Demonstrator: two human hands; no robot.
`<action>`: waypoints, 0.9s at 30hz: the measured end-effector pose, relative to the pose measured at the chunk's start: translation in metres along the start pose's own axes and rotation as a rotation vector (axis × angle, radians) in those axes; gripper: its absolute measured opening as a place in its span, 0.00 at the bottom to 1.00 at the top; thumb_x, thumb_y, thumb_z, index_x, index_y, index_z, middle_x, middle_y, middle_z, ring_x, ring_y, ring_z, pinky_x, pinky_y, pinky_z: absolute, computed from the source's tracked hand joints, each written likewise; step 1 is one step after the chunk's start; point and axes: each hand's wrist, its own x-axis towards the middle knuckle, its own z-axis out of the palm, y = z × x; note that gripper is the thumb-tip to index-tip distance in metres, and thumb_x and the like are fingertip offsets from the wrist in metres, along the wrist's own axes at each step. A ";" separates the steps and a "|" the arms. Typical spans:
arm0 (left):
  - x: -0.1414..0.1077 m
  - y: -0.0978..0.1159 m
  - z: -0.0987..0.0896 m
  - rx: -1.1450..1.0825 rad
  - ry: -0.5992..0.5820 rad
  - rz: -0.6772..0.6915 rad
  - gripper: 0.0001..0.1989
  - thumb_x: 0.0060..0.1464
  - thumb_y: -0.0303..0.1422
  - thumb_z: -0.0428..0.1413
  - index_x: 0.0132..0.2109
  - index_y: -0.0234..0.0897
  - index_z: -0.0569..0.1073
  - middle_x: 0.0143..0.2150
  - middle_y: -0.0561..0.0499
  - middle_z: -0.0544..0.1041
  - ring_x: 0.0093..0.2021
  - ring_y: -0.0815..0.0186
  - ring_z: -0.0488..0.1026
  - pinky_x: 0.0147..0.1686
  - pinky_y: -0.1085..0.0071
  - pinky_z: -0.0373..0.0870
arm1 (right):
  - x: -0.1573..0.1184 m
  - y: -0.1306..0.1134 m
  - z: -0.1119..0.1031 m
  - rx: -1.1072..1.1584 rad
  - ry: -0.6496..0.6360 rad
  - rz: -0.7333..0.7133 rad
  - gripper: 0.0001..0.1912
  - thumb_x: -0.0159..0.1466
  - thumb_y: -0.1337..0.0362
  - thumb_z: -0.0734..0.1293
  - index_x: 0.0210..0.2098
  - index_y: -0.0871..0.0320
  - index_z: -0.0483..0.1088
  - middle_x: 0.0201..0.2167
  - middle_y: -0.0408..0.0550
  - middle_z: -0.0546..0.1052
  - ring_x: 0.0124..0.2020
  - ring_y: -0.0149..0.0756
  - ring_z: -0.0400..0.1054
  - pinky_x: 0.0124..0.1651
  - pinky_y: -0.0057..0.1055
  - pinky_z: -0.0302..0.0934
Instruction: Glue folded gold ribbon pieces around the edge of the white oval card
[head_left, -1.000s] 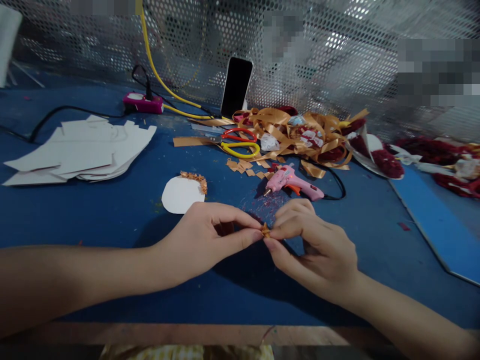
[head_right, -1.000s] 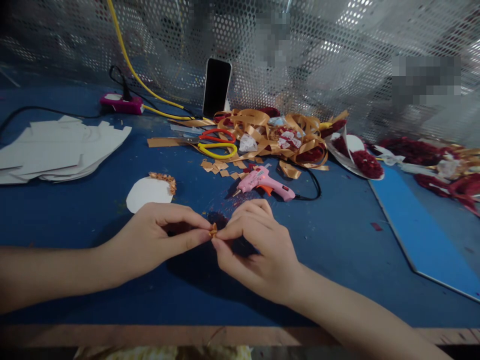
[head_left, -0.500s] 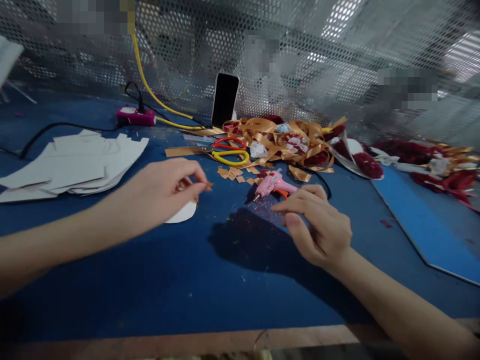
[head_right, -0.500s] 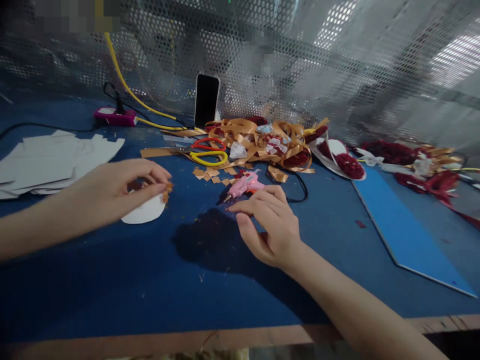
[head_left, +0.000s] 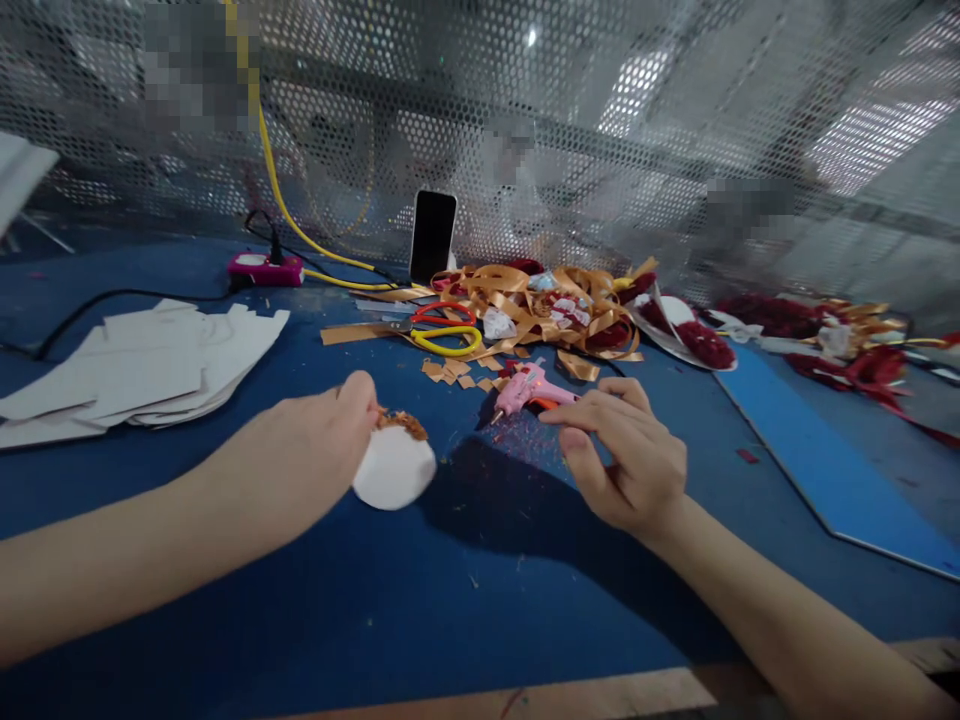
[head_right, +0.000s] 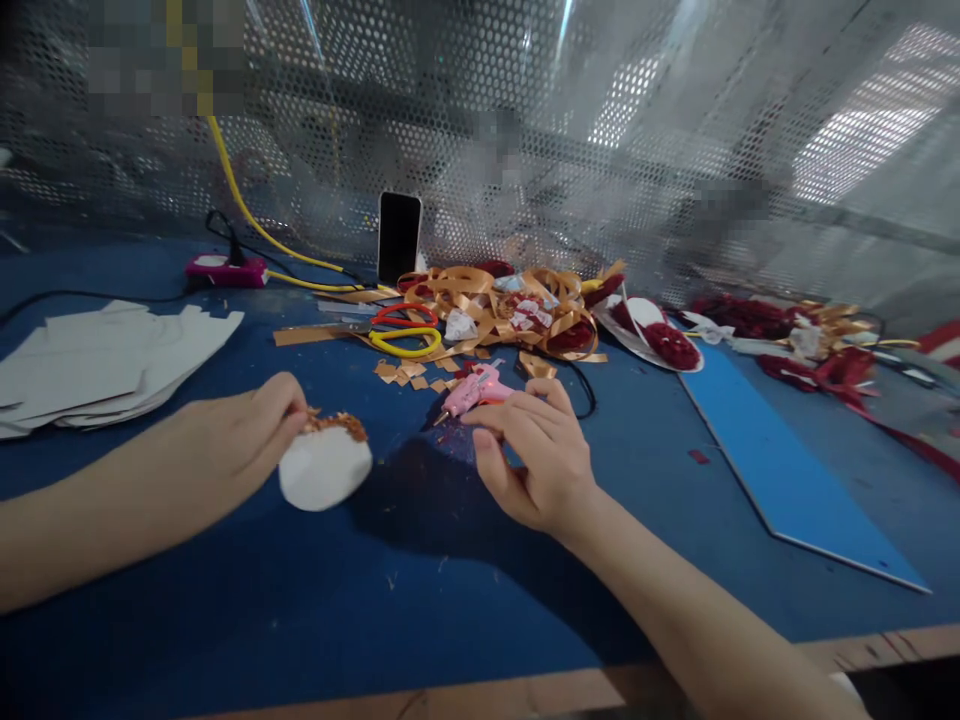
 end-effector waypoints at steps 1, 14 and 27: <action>0.001 0.003 0.001 -0.018 -0.038 -0.008 0.09 0.67 0.35 0.45 0.39 0.39 0.66 0.27 0.51 0.71 0.22 0.63 0.67 0.25 0.69 0.53 | 0.000 0.001 0.001 -0.019 0.020 0.033 0.12 0.63 0.72 0.65 0.45 0.54 0.72 0.28 0.42 0.77 0.27 0.33 0.70 0.42 0.39 0.63; 0.017 0.004 0.029 -0.931 -0.190 0.048 0.12 0.58 0.40 0.61 0.37 0.35 0.81 0.31 0.49 0.79 0.28 0.68 0.69 0.27 0.74 0.62 | 0.055 0.037 0.038 -0.095 -0.457 0.117 0.15 0.71 0.67 0.57 0.53 0.60 0.70 0.48 0.58 0.78 0.51 0.45 0.72 0.54 0.47 0.67; 0.023 0.001 0.031 -1.308 -0.104 0.002 0.14 0.69 0.44 0.51 0.39 0.38 0.64 0.34 0.55 0.75 0.20 0.78 0.61 0.23 0.78 0.59 | 0.154 0.070 0.128 -0.160 -1.002 0.202 0.20 0.69 0.55 0.67 0.56 0.59 0.70 0.54 0.52 0.74 0.50 0.42 0.72 0.51 0.45 0.71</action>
